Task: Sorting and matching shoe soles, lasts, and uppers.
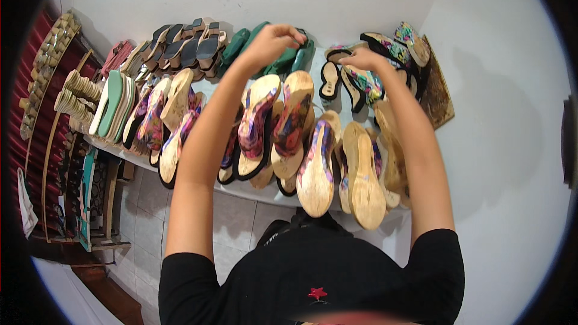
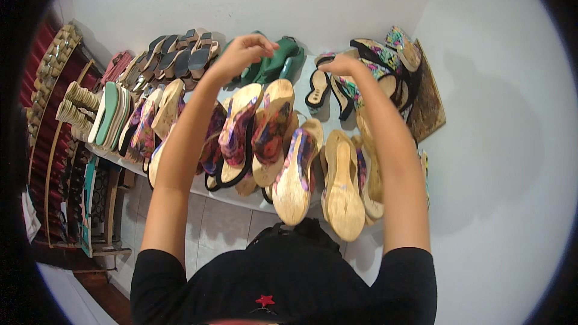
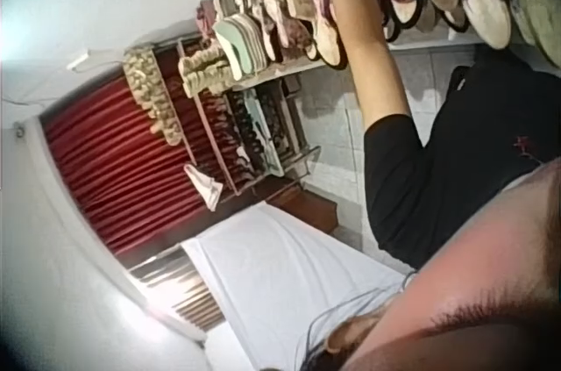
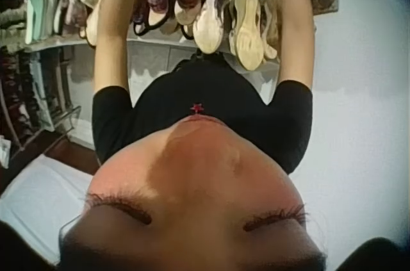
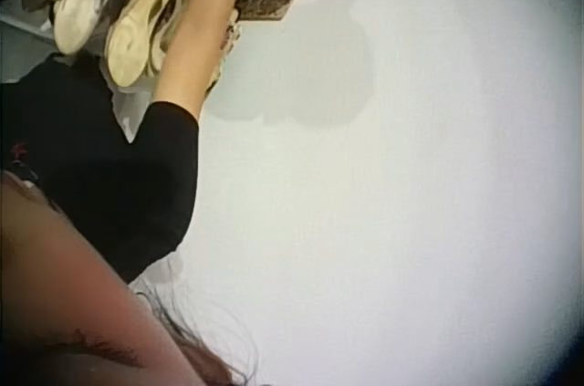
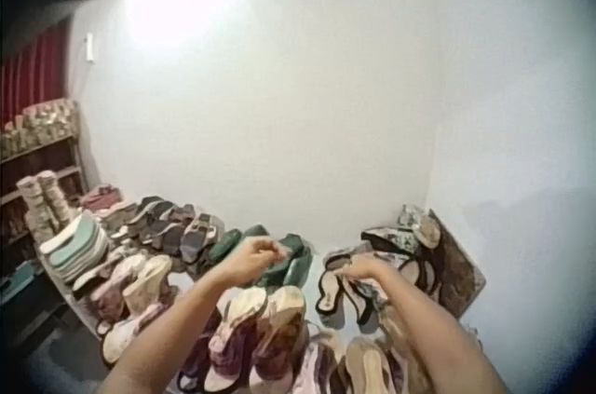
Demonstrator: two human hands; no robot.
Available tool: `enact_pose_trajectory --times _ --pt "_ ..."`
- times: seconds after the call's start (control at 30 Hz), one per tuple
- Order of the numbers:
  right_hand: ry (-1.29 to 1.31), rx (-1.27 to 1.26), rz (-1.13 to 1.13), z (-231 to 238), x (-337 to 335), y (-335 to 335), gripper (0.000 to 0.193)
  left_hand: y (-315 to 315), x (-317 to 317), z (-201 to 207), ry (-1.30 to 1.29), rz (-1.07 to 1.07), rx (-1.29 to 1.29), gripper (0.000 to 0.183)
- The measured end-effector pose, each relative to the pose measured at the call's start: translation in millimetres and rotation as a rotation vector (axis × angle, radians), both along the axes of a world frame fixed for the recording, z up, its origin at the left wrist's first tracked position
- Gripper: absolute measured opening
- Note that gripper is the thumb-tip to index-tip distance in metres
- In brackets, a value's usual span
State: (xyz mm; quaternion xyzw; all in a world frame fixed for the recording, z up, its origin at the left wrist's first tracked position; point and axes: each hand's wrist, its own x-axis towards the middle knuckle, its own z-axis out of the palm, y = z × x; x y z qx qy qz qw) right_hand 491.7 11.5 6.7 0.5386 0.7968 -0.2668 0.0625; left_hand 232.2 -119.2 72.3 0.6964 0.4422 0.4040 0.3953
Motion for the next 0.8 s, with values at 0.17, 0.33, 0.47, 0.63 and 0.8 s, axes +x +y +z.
enact_pose_trajectory --times 0.17,0.33,0.47,0.63,0.8 --pt "-0.015 -0.454 -0.482 -71 -74 2 0.08 3 -14 -24 -0.033 0.001 -0.037 0.012" --pt "-0.275 -0.567 -0.35 -212 -62 67 0.08 12 -31 -19 -0.004 0.014 -0.154 0.013" --pt "-0.432 -0.503 -0.21 -200 -108 47 0.066 16 -77 -24 0.072 0.103 -0.195 0.015" --pt "0.116 -0.531 -0.609 -125 -79 54 0.041 46 -71 -18 0.017 0.007 -0.308 0.019" --pt "0.516 -0.277 -0.449 -16 -72 34 0.05 73 -63 -27 -0.059 0.096 -0.424 0.041"
